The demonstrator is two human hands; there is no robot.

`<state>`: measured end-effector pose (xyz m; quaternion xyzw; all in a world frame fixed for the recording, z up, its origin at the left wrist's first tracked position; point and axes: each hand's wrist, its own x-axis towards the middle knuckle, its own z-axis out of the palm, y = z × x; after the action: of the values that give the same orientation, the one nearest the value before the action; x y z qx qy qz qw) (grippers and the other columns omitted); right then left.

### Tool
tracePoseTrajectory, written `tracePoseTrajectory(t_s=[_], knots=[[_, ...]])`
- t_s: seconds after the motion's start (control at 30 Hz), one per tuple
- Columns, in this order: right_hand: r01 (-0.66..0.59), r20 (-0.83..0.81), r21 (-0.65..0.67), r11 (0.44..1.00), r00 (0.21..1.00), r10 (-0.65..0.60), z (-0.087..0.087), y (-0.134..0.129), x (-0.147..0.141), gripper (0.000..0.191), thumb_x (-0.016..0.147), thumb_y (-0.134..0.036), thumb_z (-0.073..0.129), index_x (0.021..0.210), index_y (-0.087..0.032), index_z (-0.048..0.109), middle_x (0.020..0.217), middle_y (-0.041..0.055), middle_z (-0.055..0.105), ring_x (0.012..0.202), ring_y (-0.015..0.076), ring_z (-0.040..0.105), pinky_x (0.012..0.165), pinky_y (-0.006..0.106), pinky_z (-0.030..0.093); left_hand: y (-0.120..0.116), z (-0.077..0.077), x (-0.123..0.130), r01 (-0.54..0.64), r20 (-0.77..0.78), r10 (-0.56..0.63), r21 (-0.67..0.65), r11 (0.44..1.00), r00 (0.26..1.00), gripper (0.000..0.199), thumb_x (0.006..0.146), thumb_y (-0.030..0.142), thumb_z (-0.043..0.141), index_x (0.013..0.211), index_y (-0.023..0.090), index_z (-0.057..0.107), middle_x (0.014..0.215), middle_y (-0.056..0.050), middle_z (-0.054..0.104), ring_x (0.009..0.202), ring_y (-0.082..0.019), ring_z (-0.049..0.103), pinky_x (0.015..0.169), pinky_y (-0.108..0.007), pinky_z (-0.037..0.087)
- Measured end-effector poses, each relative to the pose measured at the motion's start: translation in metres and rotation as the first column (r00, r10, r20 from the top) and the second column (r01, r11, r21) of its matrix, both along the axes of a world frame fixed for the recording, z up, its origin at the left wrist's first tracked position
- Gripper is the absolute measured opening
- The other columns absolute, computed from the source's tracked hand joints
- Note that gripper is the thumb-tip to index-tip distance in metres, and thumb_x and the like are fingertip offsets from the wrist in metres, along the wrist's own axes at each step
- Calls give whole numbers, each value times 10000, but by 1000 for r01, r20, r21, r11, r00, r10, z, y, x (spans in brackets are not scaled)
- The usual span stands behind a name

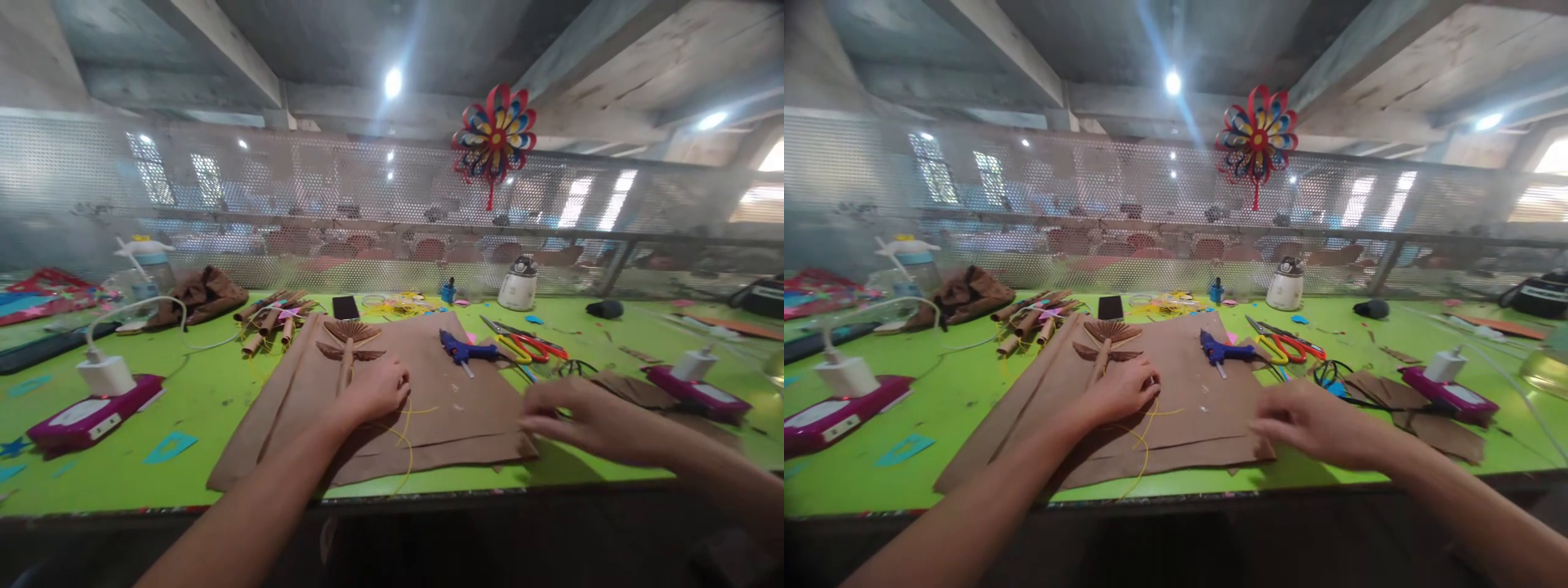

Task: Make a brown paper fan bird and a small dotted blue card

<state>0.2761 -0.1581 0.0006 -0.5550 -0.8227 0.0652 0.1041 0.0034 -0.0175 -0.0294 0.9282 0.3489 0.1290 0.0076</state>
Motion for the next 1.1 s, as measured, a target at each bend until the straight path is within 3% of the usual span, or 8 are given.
tracePoseTrajectory(t_s=[0.13,0.23,0.4,0.6,0.7,0.9,1.1], knots=[[78,257,228,970,957,-138,5,106,-32,295,894,-286,435,864,-169,704,879,103,681,820,185,589,734,267,408,2,-4,-1,-10,43,11,-21,1000,999,199,839,243,475,848,159,655,898,-73,604,780,-170,579,730,-285,440],[102,403,275,956,891,-211,-4,174,-52,262,836,-244,502,927,-111,708,986,173,660,963,255,563,780,301,404,5,-9,-1,-14,61,15,-17,1000,998,187,837,250,483,866,164,647,910,-73,595,813,-176,581,748,-290,444],[141,473,257,956,844,-252,-24,235,-64,204,755,-148,576,890,-74,709,1023,225,651,1006,313,553,750,338,419,6,-13,0,-30,38,31,-40,999,999,194,844,263,483,895,175,648,902,-87,590,855,-203,591,778,-317,450],[184,431,220,958,863,-264,-29,251,-51,225,827,-309,600,891,-103,666,897,103,673,818,186,612,737,318,451,4,-11,1,-28,28,29,-32,999,999,197,847,263,480,895,167,645,914,-96,590,857,-216,593,779,-331,448],[189,324,265,946,906,-271,-24,248,-41,178,813,-217,561,791,-103,697,812,107,682,778,187,606,694,265,406,4,-12,1,-29,26,30,-25,999,999,195,846,260,480,887,161,643,917,-99,592,844,-211,595,773,-327,448],[194,47,442,876,970,-238,-22,228,-33,222,838,-198,488,790,-111,686,892,131,653,910,210,542,770,267,376,6,-12,1,-12,40,12,2,1000,999,201,840,251,474,867,152,646,908,-94,603,825,-200,597,749,-305,450],[272,-224,544,794,959,-175,-20,210,-39,244,864,-229,428,791,-131,639,784,84,611,756,178,532,707,267,395,11,-13,0,-24,142,35,-80,997,989,201,810,261,498,819,155,668,867,-74,628,791,-182,592,723,-279,443]])
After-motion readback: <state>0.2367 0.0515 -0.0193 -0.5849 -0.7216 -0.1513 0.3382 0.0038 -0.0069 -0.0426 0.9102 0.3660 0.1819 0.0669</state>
